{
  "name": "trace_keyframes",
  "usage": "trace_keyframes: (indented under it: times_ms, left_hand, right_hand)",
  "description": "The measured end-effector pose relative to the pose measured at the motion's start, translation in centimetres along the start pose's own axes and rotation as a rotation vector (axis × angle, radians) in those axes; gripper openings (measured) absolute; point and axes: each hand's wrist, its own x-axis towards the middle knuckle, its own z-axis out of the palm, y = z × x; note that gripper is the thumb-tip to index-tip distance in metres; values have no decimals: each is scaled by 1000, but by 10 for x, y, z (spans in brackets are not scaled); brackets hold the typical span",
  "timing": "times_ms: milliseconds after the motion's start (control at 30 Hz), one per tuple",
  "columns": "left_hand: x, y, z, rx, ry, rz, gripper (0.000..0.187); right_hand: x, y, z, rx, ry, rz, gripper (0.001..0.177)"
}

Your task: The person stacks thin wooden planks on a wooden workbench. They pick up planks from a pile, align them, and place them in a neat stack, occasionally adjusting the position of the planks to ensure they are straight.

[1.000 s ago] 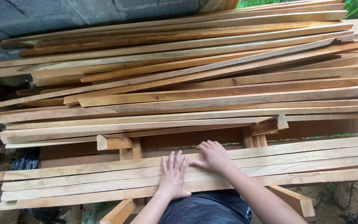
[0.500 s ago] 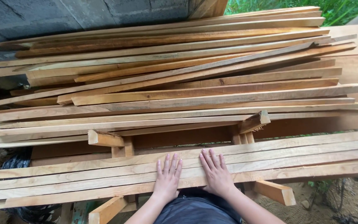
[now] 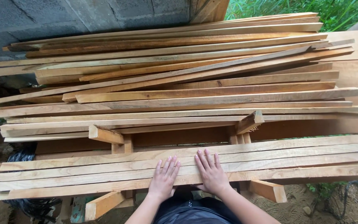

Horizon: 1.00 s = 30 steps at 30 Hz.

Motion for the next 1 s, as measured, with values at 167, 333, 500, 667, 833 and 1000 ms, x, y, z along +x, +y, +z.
trace_keyframes:
  times_ms: [167,333,500,667,833,1000]
  left_hand:
    - [5,2,6,6,-23,-35,119]
    - [0,6,6,52,34,-21,116]
    - [4,1,23,26,40,-13,110]
    - [7,0,24,31,88,-13,110]
    - [3,1,19,16,25,-35,113]
    - [3,4,33,83,155,-29,114]
  right_hand:
    - [-5,0,-24,38,-16,-9,129]
    - [-10,11,-4,-108,-90,-100,124]
    - [-5,13,16,-71,84,-157,114]
    - [-6,14,-8,-105,40,-164,115]
    - [-7,8,-15,-45,-138,-122,116]
    - [-4,14,7,-52,63,-125,108]
